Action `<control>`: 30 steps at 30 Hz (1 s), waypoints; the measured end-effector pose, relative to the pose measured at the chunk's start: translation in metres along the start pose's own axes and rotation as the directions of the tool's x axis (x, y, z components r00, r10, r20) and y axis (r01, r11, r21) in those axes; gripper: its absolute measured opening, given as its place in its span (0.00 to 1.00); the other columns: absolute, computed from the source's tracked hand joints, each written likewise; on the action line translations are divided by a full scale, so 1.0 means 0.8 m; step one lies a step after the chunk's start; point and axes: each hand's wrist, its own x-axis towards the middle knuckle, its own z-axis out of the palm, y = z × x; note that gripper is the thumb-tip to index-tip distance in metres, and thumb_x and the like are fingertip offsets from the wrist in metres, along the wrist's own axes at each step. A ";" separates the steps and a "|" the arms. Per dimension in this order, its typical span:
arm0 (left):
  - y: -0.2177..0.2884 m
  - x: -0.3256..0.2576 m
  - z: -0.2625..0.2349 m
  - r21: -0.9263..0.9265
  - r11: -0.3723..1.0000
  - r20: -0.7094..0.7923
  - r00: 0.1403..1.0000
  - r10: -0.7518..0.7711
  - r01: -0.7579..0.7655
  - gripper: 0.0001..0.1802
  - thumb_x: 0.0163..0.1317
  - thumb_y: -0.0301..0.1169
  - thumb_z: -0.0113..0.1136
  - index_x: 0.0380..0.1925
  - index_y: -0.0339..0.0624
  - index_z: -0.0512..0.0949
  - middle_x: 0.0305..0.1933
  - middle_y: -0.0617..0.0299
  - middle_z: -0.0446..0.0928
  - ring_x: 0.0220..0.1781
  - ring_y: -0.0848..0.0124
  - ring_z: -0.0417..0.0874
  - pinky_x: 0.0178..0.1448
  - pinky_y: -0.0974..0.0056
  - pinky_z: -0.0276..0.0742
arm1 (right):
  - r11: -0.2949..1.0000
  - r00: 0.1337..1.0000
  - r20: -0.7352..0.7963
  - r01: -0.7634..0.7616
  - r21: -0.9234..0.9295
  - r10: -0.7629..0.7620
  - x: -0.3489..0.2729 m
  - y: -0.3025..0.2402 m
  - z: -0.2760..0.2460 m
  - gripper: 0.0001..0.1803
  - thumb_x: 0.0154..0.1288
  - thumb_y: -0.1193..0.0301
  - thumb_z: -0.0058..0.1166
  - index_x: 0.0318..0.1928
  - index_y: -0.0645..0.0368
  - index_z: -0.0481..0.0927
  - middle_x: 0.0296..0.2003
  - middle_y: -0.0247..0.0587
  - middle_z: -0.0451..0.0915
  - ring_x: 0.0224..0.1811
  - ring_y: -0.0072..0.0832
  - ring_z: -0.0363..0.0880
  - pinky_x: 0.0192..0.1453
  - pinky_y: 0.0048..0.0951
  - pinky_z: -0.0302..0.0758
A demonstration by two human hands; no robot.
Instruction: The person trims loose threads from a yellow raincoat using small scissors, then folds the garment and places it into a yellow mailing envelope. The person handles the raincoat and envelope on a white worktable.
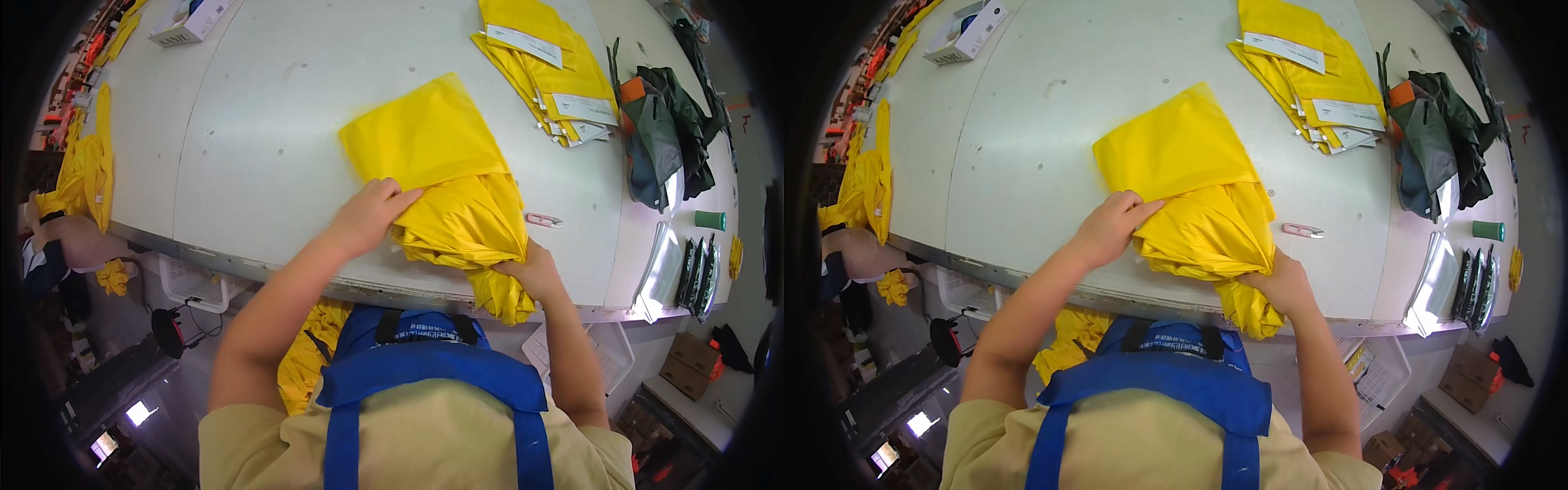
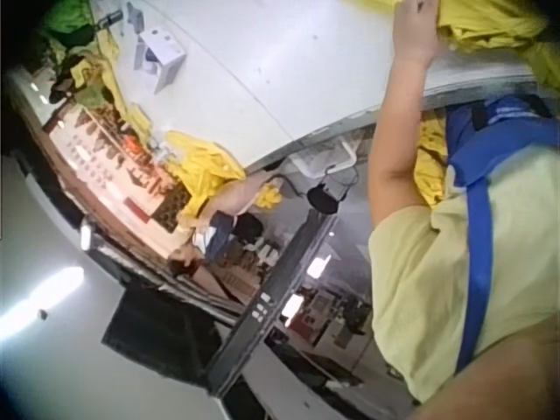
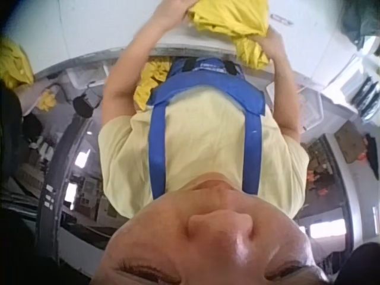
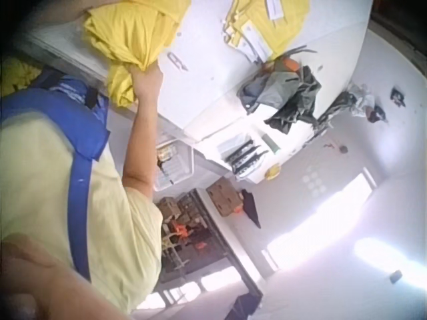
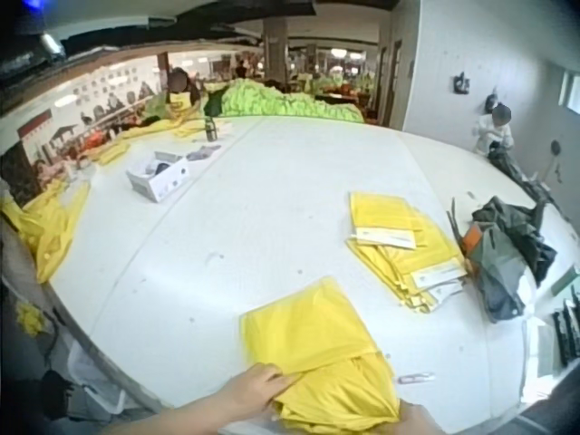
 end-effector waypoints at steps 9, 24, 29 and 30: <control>0.105 -0.001 0.029 -0.040 0.996 -0.389 0.917 -0.086 0.076 0.14 0.52 0.21 0.57 0.41 0.39 0.77 0.36 0.54 0.71 0.37 0.57 0.73 0.40 0.59 0.73 | 0.970 0.979 -0.186 -0.032 0.242 0.079 -0.011 0.035 0.026 0.29 0.51 0.69 0.60 0.56 0.62 0.73 0.45 0.49 0.82 0.47 0.37 0.81 0.51 0.32 0.74; 0.036 -0.017 0.012 -0.456 0.717 0.419 0.838 -0.350 0.528 0.20 0.54 0.26 0.57 0.49 0.41 0.70 0.49 0.50 0.70 0.49 0.53 0.75 0.50 0.57 0.73 | 0.827 0.996 0.045 0.092 -0.555 -0.080 -0.023 0.006 0.005 0.42 0.47 0.56 0.58 0.66 0.45 0.64 0.31 0.53 0.81 0.36 0.48 0.80 0.44 0.43 0.76; 0.042 0.015 0.071 -0.255 0.880 0.005 0.911 -0.413 0.400 0.20 0.58 0.35 0.56 0.49 0.42 0.69 0.46 0.49 0.72 0.48 0.52 0.76 0.48 0.54 0.75 | 0.809 0.978 0.157 0.204 -0.551 -0.139 -0.026 0.005 0.013 0.41 0.46 0.55 0.59 0.65 0.44 0.65 0.29 0.51 0.81 0.33 0.48 0.80 0.42 0.43 0.76; 0.040 0.021 0.070 -0.195 0.882 0.055 0.903 -0.427 0.429 0.19 0.58 0.35 0.56 0.49 0.42 0.69 0.46 0.49 0.72 0.48 0.52 0.75 0.48 0.54 0.75 | 0.797 0.972 0.175 0.231 -0.559 -0.159 -0.025 0.006 0.013 0.41 0.46 0.55 0.59 0.65 0.44 0.65 0.29 0.51 0.81 0.33 0.48 0.80 0.42 0.43 0.76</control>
